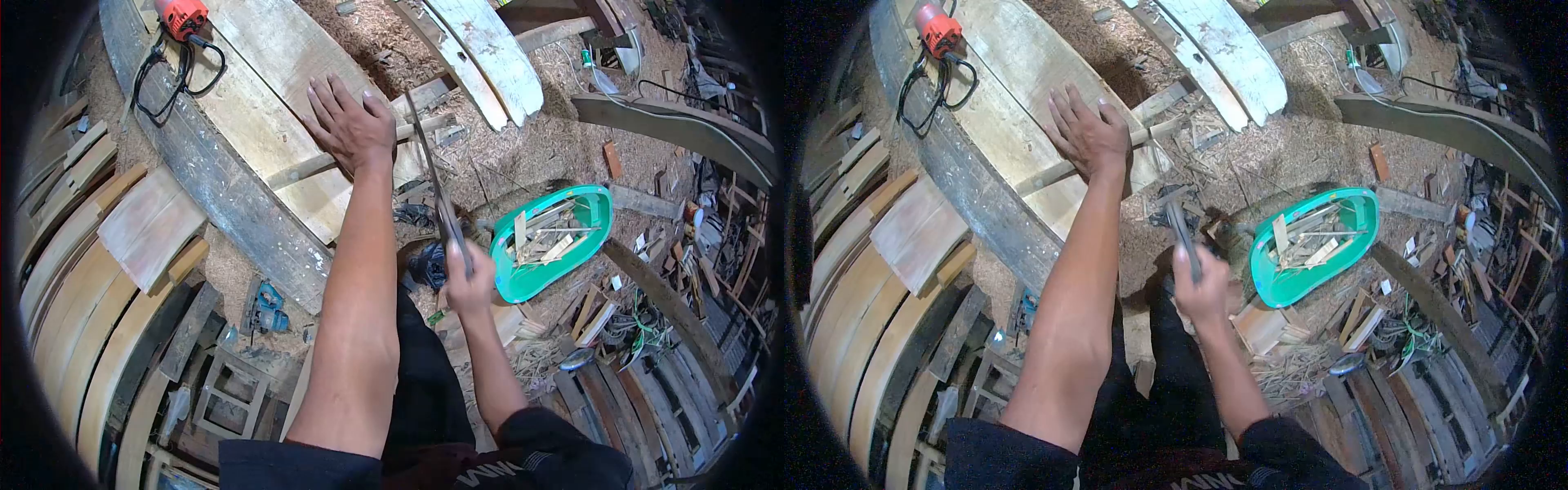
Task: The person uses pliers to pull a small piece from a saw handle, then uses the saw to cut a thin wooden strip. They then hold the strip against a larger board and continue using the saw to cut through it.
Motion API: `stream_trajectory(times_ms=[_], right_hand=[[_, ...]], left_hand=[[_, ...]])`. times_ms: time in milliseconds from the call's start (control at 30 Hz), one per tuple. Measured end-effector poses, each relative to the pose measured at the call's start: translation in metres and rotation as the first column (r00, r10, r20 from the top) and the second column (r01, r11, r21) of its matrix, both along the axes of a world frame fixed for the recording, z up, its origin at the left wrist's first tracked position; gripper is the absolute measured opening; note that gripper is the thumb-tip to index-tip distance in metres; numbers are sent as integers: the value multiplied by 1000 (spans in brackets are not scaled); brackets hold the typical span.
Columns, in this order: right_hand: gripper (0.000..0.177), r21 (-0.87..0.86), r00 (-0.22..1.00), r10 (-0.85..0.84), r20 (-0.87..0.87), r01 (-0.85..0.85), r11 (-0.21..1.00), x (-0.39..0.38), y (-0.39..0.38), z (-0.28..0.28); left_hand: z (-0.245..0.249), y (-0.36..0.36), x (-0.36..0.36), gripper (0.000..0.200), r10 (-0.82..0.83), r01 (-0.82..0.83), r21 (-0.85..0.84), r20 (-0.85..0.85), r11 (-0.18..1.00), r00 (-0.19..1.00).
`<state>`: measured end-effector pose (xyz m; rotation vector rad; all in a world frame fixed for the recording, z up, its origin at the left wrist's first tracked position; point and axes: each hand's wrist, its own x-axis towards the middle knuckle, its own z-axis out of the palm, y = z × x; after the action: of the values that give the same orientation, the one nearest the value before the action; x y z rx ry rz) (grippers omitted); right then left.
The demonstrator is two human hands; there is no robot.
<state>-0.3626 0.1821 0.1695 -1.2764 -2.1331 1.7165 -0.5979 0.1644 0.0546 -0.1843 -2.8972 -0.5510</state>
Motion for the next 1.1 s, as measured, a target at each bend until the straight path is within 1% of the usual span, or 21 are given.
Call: stream_trajectory(times_ms=[133,233,267,367,400,500,533,567,633,667,700,733,767,800,833,900,933,967,1033,1067,1100], right_hand=[[30,28,1000,8,27,-9,1000,-29,3,-4],[31,-5,999,-23,-38,23,1000,29,-23,10],[30,-48,1000,-13,1,13,999,38,-21,12],[28,26,999,11,53,-13,1000,-7,1,-3],[27,13,1000,-13,11,13,1000,-30,5,-10],[27,56,998,-32,-52,34,998,-17,-6,-7],[25,21,1000,-6,-5,6,1000,8,-12,-3],[34,-10,999,-4,-33,4,1000,26,-19,3],[29,45,1000,22,-22,-21,999,30,-14,7],[31,34,1000,-2,6,2,999,27,-13,0],[32,30,1000,-21,21,20,999,0,-4,-8],[32,61,1000,-7,-13,8,998,-21,3,-19],[30,9,1000,-27,10,27,1000,-31,4,-23],[29,46,1000,-20,-17,21,999,-31,2,-15],[29,80,999,-12,-41,15,997,-24,-4,-5],[27,25,1000,-4,-13,4,1000,20,-19,7],[29,-46,1000,-12,8,13,999,30,-22,17],[30,-33,1000,-13,9,13,999,29,-19,11],[31,-6,999,-32,24,32,999,6,-7,-1],[33,55,999,2,-36,0,998,-13,1,-20],[34,14,998,-36,-58,37,999,-33,5,-23]], left_hand=[[0,-2,2,66,-3,3,-2,-7,1000,1000],[1,-1,-1,66,-6,6,3,1,1000,1000],[1,-1,-2,66,2,-2,2,-1,1000,1000],[2,-2,2,66,-4,4,-1,24,1000,1000],[2,-2,2,66,-3,3,-2,27,1000,1000],[2,-1,2,63,13,-13,-45,-7,999,1000],[2,-3,6,63,11,-11,-46,8,999,1000],[2,-3,7,63,11,-10,-41,16,999,1000],[3,0,1,63,20,-20,-33,9,999,1000],[4,-2,3,63,10,-10,-40,15,999,1000],[5,-1,2,63,6,-6,-41,9,999,1000],[6,-1,3,63,8,-8,-35,9,999,1000],[6,-2,5,63,7,-6,-32,9,999,1000],[5,-1,2,63,5,-5,-28,3,1000,1000],[4,-2,1,63,9,-9,-34,0,999,1000],[0,-2,2,63,15,-15,-49,1,999,1000],[1,-2,2,62,14,-14,-29,0,999,1000],[1,-2,0,62,22,-22,-34,-4,999,1000],[4,-1,2,62,19,-19,-42,-2,999,1000],[5,0,0,62,20,-21,-37,-9,999,1000],[5,-1,1,62,22,-22,-38,-10,999,1000]])
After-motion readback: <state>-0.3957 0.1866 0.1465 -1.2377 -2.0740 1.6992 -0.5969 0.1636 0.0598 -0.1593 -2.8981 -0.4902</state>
